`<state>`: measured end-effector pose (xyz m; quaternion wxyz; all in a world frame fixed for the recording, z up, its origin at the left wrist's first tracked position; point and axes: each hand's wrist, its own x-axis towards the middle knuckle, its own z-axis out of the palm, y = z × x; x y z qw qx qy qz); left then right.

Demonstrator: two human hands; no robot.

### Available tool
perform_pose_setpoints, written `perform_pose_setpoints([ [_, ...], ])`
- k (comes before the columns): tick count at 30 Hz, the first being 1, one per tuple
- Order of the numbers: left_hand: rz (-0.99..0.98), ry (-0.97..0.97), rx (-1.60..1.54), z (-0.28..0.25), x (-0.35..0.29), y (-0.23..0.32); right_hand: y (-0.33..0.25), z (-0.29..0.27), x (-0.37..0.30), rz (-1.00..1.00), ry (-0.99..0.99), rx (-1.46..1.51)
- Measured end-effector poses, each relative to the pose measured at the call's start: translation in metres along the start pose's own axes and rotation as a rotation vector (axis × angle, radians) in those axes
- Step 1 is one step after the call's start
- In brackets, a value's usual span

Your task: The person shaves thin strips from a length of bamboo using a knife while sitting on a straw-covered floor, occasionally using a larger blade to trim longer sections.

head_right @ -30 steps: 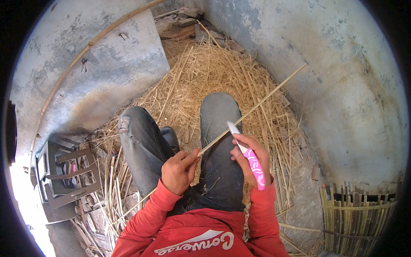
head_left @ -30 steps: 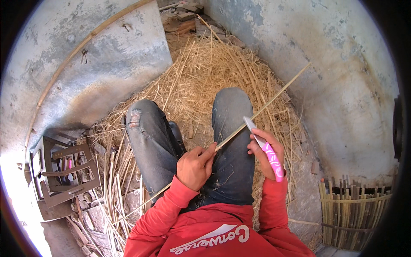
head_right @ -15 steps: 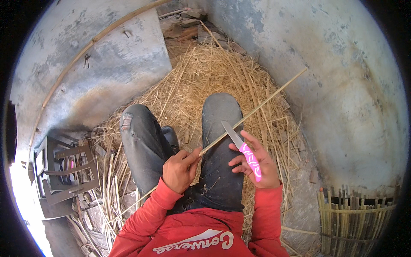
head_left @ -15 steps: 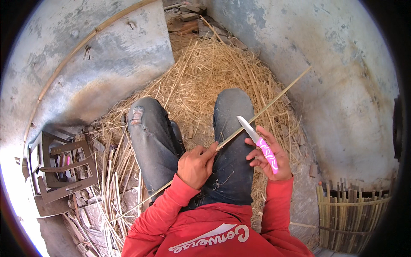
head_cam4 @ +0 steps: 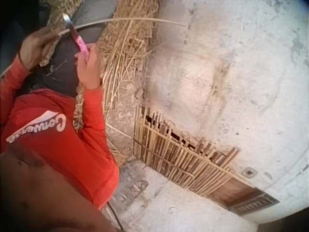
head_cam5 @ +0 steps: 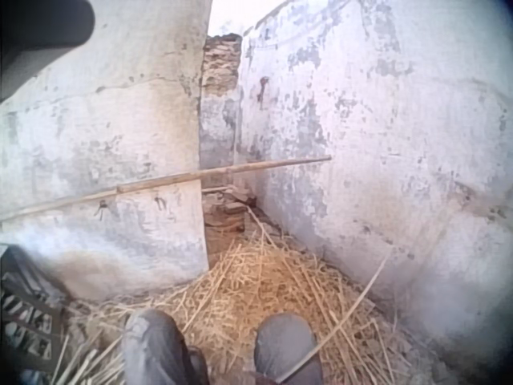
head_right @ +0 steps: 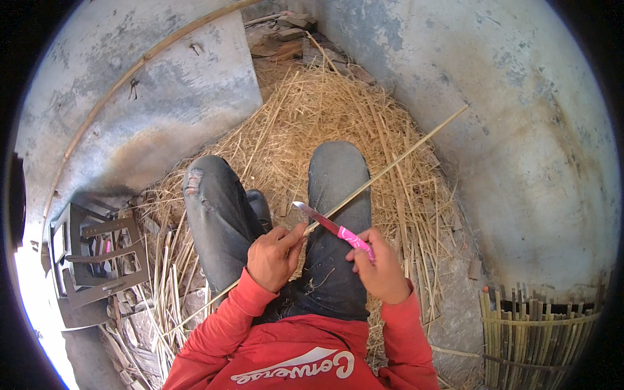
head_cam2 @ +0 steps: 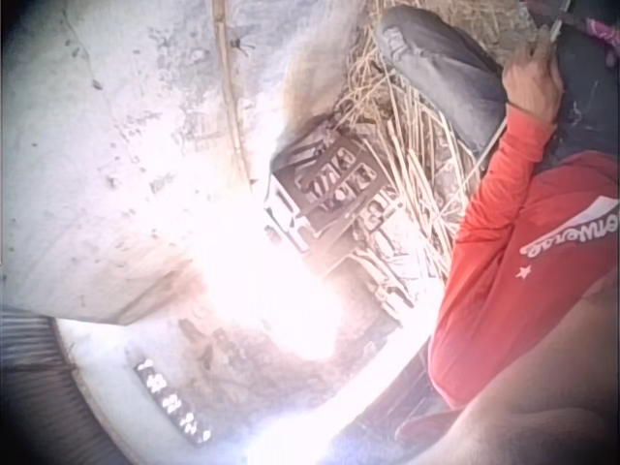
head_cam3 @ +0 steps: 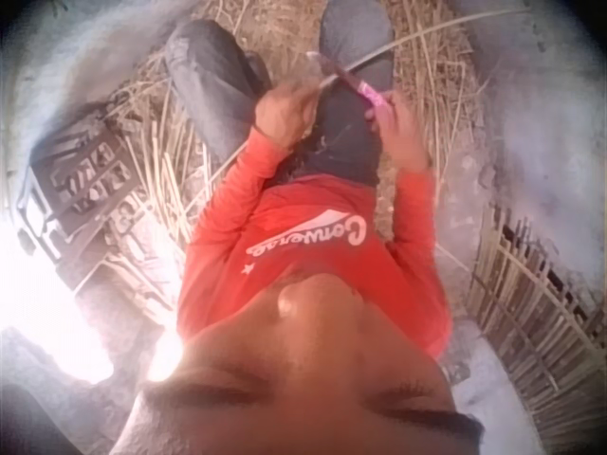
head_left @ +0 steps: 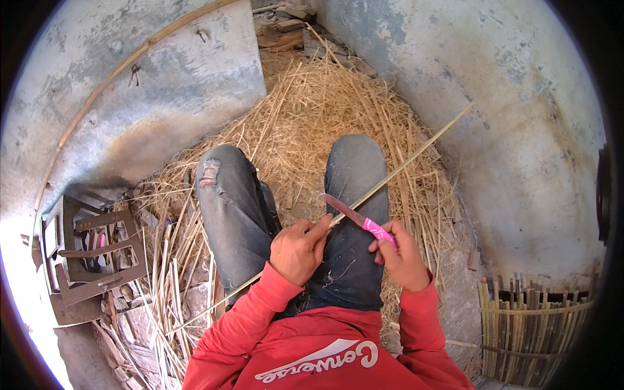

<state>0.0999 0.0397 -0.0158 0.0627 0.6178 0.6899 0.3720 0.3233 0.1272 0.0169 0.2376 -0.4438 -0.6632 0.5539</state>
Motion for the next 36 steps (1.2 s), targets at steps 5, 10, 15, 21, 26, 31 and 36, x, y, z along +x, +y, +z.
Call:
perform_pose_setpoints([
  [5, -0.022, -0.010, -0.005, -0.004, 0.001, 0.004, -0.015, 0.020, -0.006, -0.205, -0.030, -0.399],
  [10, 0.000, 0.009, -0.042, 0.001, -0.001, -0.004, -0.016, 0.030, -0.008, -0.239, -0.032, -0.505],
  [15, -0.008, -0.016, -0.036, 0.000, -0.002, -0.005, -0.014, 0.038, -0.008, -0.228, -0.018, -0.543],
  [21, -0.022, -0.003, -0.020, -0.002, 0.000, 0.000, -0.013, 0.038, -0.003, -0.190, 0.046, -0.557],
  [26, -0.012, -0.007, -0.015, -0.001, 0.000, -0.001, -0.003, 0.030, 0.009, -0.194, 0.155, -0.603],
  [31, -0.021, -0.022, -0.010, -0.002, 0.001, 0.000, -0.006, 0.013, 0.022, -0.157, 0.129, -0.599],
  [36, -0.006, -0.038, -0.008, -0.002, 0.000, -0.003, -0.018, 0.032, 0.009, -0.196, -0.021, -0.727],
])
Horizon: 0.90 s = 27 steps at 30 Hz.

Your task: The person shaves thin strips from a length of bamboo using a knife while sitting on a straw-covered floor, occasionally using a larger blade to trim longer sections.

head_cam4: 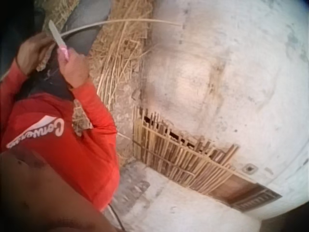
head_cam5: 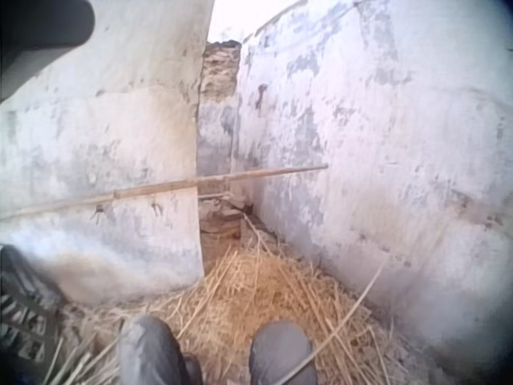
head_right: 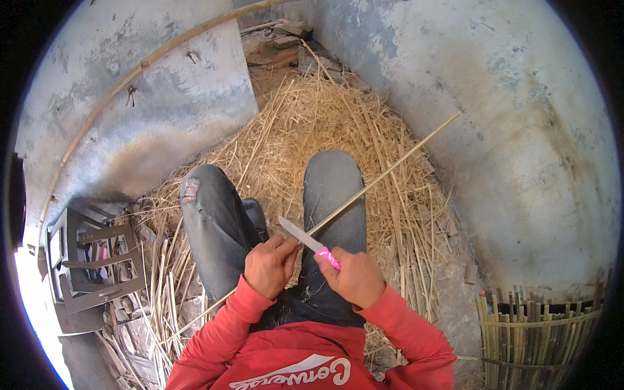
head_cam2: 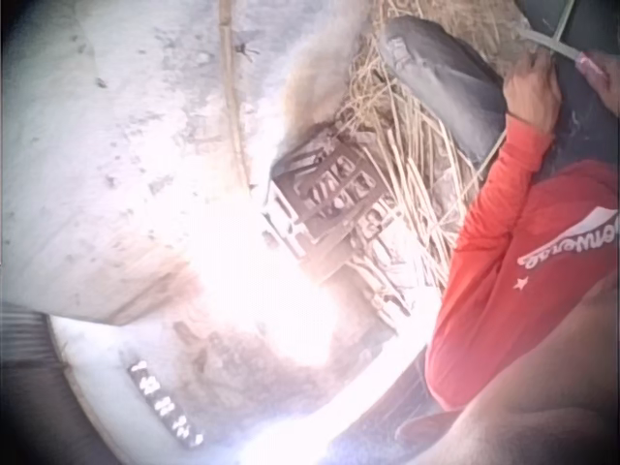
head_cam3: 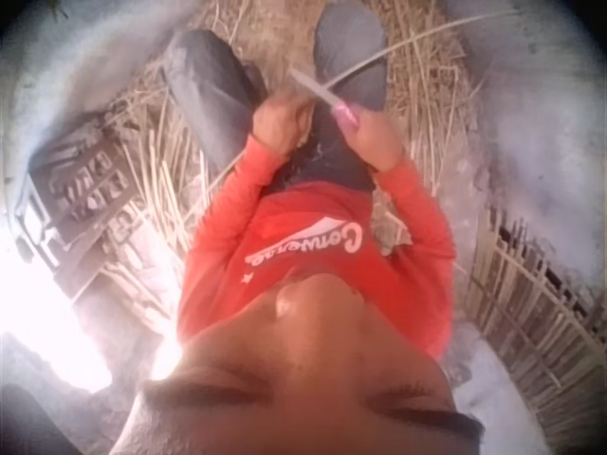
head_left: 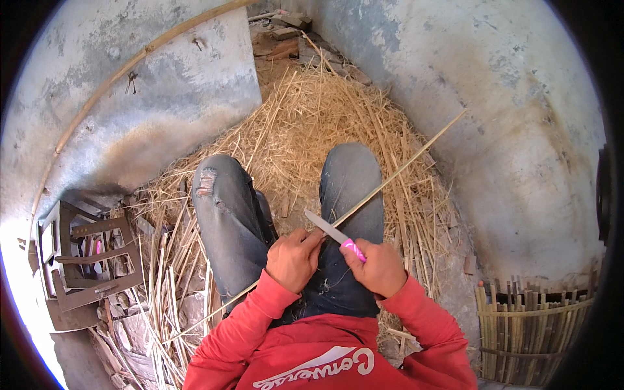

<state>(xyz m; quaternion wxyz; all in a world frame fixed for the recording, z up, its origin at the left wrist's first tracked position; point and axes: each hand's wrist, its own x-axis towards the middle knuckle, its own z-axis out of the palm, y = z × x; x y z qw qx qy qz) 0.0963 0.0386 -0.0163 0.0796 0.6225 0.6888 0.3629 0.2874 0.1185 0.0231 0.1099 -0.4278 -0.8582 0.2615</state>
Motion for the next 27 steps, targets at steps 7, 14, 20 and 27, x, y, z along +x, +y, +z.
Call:
perform_pose_setpoints([
  [7, -0.028, 0.010, -0.047, -0.002, 0.001, 0.007, 0.065, -0.033, 0.041, 0.190, 0.306, 0.073],
  [14, -0.118, -0.075, -0.146, -0.006, 0.001, 0.005, 0.030, -0.016, 0.003, 0.009, 0.076, 0.107],
  [20, -0.226, -0.190, -0.233, -0.004, -0.001, -0.003, 0.034, -0.009, 0.000, -0.077, 0.120, 0.148],
  [27, -0.243, -0.204, -0.245, -0.002, 0.000, -0.002, 0.019, -0.002, 0.000, -0.115, 0.068, 0.029],
])
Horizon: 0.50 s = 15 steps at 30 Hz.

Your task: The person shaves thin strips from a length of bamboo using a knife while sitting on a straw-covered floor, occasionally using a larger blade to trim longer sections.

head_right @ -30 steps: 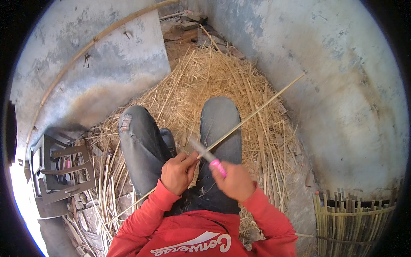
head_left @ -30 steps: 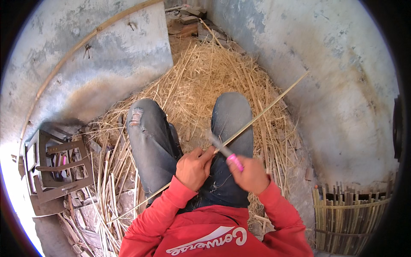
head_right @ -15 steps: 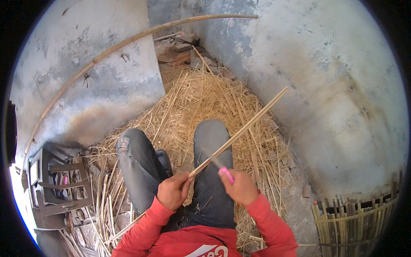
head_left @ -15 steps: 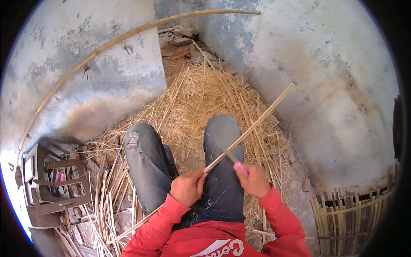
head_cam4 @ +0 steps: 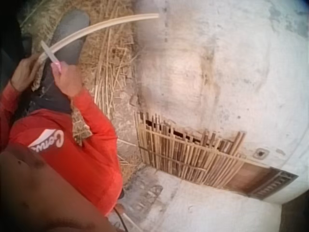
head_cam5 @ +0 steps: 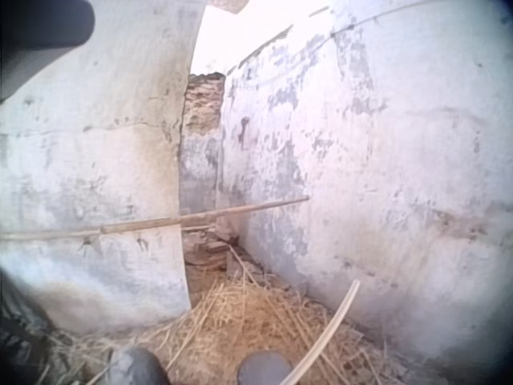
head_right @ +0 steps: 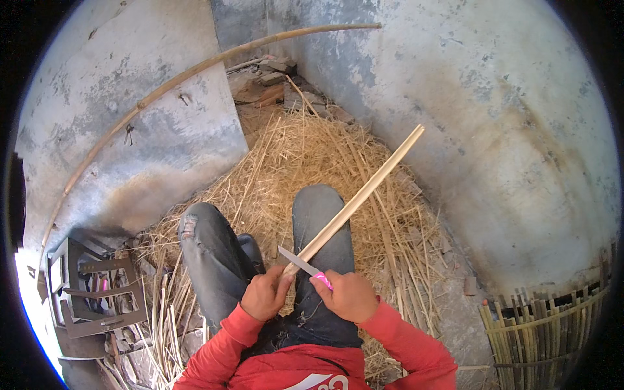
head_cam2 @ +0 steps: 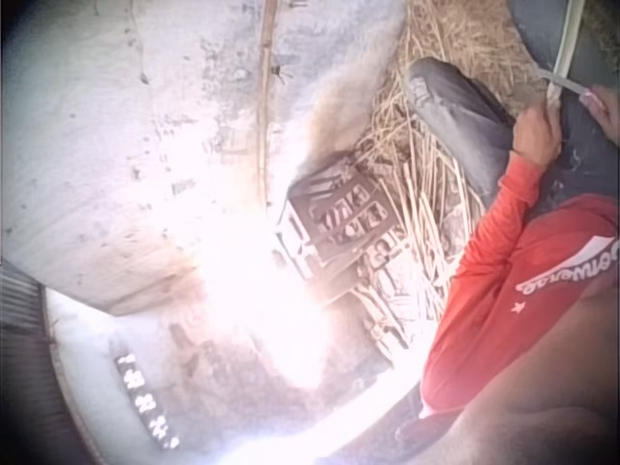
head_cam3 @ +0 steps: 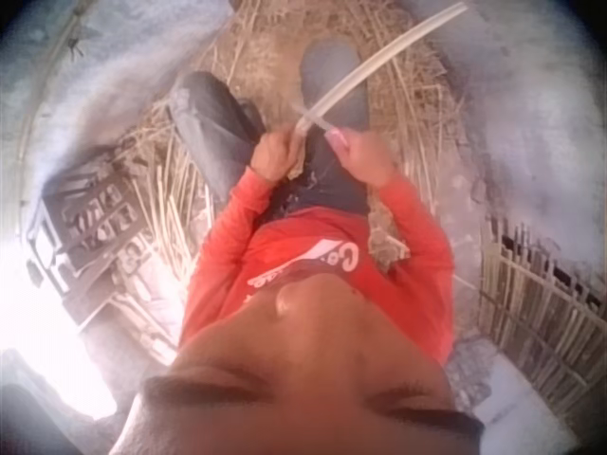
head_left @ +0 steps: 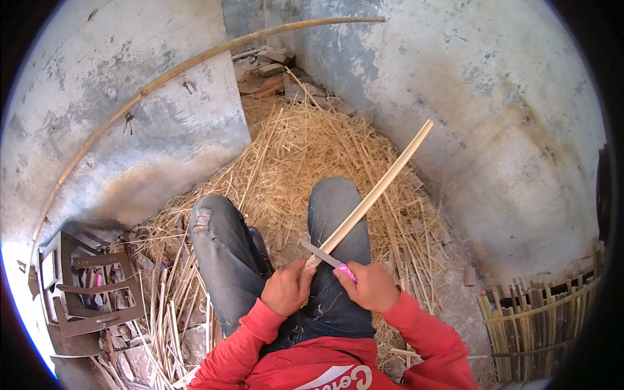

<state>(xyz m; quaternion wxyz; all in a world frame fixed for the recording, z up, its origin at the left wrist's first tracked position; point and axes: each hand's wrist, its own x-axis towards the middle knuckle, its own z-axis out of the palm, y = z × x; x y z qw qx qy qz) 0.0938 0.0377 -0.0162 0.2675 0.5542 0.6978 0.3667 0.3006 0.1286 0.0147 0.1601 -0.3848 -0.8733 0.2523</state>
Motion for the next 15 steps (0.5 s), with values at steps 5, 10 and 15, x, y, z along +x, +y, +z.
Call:
perform_pose_setpoints([
  [5, -0.001, -0.010, 0.043, 0.002, -0.005, -0.005, 0.009, 0.008, 0.001, -0.005, 0.025, -0.124],
  [10, -0.005, -0.015, -0.019, -0.014, -0.023, -0.007, 0.063, -0.018, 0.035, 0.223, 0.240, -0.227],
  [15, -0.005, -0.043, -0.051, -0.021, -0.031, -0.010, 0.102, -0.045, 0.047, 0.156, 0.278, -0.155],
])
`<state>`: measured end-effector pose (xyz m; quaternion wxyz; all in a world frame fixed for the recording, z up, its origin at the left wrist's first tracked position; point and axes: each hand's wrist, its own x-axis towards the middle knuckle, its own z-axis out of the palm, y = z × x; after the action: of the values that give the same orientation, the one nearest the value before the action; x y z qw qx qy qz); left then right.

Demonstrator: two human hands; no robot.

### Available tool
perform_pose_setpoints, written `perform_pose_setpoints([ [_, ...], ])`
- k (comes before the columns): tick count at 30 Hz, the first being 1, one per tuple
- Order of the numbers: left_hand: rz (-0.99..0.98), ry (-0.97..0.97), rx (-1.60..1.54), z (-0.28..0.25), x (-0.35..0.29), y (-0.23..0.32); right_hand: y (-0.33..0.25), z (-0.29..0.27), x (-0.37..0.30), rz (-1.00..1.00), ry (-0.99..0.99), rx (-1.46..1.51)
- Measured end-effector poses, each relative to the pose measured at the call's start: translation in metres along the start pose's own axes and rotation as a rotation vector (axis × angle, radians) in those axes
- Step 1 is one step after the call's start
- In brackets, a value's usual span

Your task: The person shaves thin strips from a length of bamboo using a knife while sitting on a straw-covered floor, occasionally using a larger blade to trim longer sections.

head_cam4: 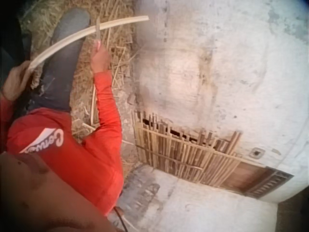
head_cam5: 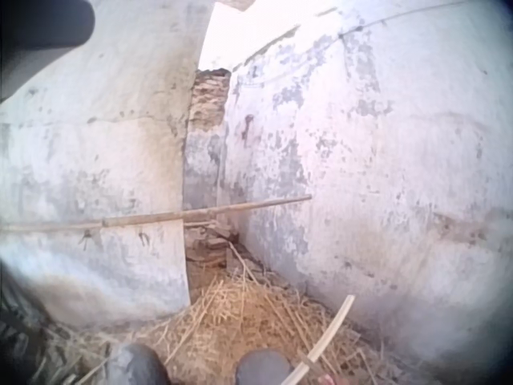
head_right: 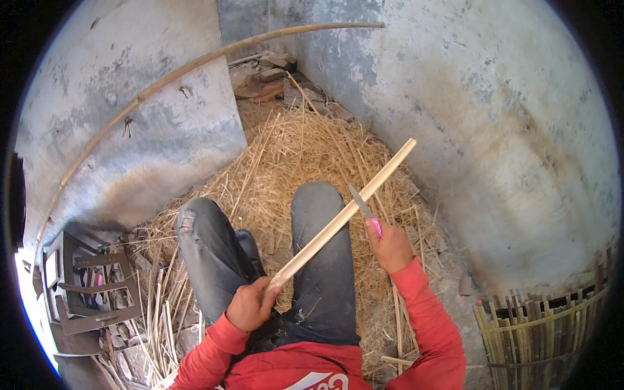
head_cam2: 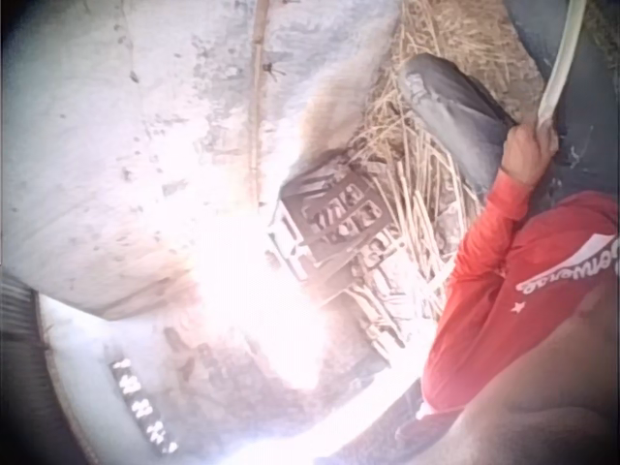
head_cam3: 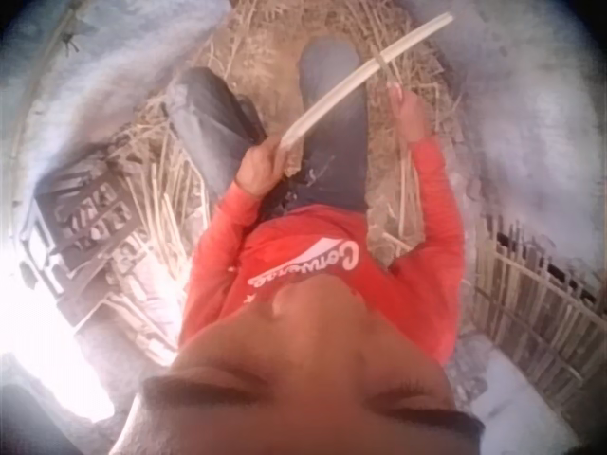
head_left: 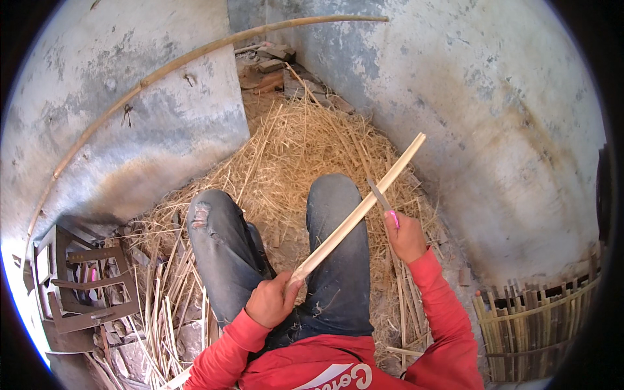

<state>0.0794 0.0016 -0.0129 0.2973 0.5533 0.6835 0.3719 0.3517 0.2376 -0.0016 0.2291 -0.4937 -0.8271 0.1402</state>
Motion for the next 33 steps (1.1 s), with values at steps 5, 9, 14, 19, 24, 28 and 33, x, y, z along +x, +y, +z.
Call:
perform_pose_setpoints([
  [5, 0.009, 0.040, 0.041, -0.001, -0.005, -0.006, -0.041, -0.008, -0.015, -0.030, -0.178, 0.043],
  [9, 0.029, 0.037, 0.057, -0.012, -0.019, -0.020, -0.066, 0.012, -0.040, -0.138, -0.257, 0.037],
  [14, -0.001, -0.032, 0.084, -0.042, -0.046, -0.018, 0.031, -0.016, 0.030, 0.149, 0.054, -0.126],
  [19, -0.037, -0.025, 0.053, -0.051, -0.057, -0.026, -0.020, -0.017, 0.003, 0.038, -0.150, 0.027],
  [24, 0.005, -0.003, 0.128, -0.054, -0.066, -0.030, -0.061, 0.002, -0.025, -0.037, -0.235, -0.033],
  [28, -0.075, -0.049, 0.186, -0.069, -0.074, -0.021, 0.056, -0.027, 0.037, 0.179, 0.071, -0.067],
  [33, -0.026, -0.023, 0.230, -0.069, -0.072, -0.019, 0.055, -0.043, 0.041, 0.122, 0.037, -0.100],
])
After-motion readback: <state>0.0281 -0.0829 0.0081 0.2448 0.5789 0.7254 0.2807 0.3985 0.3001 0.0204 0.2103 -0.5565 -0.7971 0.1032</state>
